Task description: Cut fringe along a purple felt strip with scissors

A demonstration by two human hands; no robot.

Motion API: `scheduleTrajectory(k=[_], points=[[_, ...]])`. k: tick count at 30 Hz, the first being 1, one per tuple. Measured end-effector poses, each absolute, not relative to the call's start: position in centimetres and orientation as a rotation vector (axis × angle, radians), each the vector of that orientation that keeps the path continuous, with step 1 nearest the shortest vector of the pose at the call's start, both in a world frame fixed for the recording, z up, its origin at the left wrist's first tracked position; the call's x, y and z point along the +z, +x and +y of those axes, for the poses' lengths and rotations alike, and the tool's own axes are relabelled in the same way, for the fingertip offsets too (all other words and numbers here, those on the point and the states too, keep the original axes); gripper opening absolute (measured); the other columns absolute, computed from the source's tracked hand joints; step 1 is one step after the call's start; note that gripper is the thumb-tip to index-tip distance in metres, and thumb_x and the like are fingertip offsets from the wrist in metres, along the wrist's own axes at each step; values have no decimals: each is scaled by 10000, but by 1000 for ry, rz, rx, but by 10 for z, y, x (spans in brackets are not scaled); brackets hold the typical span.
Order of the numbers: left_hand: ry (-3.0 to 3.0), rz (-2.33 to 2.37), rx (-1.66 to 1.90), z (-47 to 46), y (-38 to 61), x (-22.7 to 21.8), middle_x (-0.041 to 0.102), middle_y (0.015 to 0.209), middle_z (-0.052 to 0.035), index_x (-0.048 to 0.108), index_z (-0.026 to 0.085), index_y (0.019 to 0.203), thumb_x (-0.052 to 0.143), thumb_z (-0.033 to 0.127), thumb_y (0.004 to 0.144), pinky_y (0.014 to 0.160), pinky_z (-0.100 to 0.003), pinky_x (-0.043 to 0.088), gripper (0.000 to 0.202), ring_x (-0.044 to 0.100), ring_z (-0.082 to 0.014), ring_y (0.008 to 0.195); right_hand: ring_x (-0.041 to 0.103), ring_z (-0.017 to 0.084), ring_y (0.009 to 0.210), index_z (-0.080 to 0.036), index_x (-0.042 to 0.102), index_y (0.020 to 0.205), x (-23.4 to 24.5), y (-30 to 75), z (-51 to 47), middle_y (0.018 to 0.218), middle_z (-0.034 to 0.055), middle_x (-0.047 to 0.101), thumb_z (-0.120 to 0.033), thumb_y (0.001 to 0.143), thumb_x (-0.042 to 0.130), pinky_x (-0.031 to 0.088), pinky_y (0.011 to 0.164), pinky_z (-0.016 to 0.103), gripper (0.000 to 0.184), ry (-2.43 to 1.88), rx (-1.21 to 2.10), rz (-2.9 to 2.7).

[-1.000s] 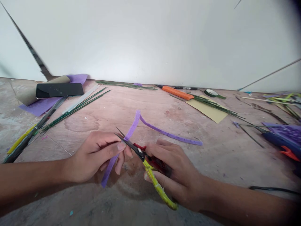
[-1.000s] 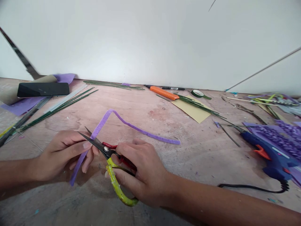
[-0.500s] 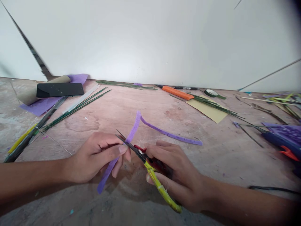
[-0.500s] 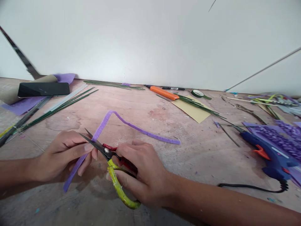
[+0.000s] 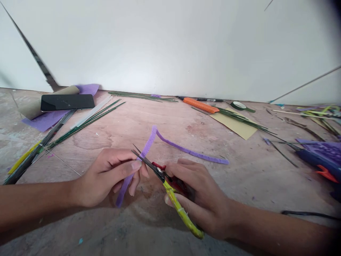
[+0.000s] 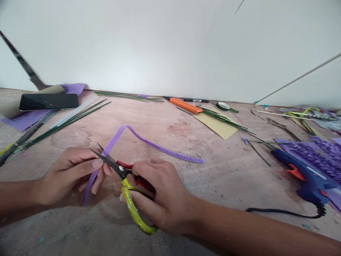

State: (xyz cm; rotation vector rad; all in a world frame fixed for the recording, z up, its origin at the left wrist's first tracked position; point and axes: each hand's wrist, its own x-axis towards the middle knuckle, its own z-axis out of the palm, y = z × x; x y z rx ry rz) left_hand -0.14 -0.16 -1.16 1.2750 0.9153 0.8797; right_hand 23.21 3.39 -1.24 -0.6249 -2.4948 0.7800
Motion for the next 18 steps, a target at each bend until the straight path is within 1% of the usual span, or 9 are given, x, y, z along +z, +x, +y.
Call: scheduleTrajectory(k=[7, 12, 18], points=[[1287, 895, 875, 0, -3, -14, 623, 561, -4, 639, 130, 802, 519, 398, 965, 368, -132, 294, 336, 423, -41, 398, 378, 130, 572, -203, 391, 739, -13, 232, 33, 636, -33, 450, -313, 916, 509, 251, 585, 279, 240, -662, 748, -2533], [1255, 910, 839, -2, -3, -15, 630, 569, 3, 663, 135, 872, 518, 397, 967, 362, -119, 307, 315, 461, -39, 391, 371, 128, 573, -204, 385, 743, -14, 232, 34, 637, -42, 444, -297, 927, 519, 250, 593, 278, 245, -629, 770, -2517], [1291, 910, 849, -2, -3, -15, 626, 554, 1, 669, 123, 856, 523, 381, 966, 374, -119, 309, 316, 424, -37, 400, 368, 128, 573, -202, 420, 744, -13, 233, 33, 642, -40, 472, -282, 936, 521, 253, 603, 279, 231, -603, 783, -2497]])
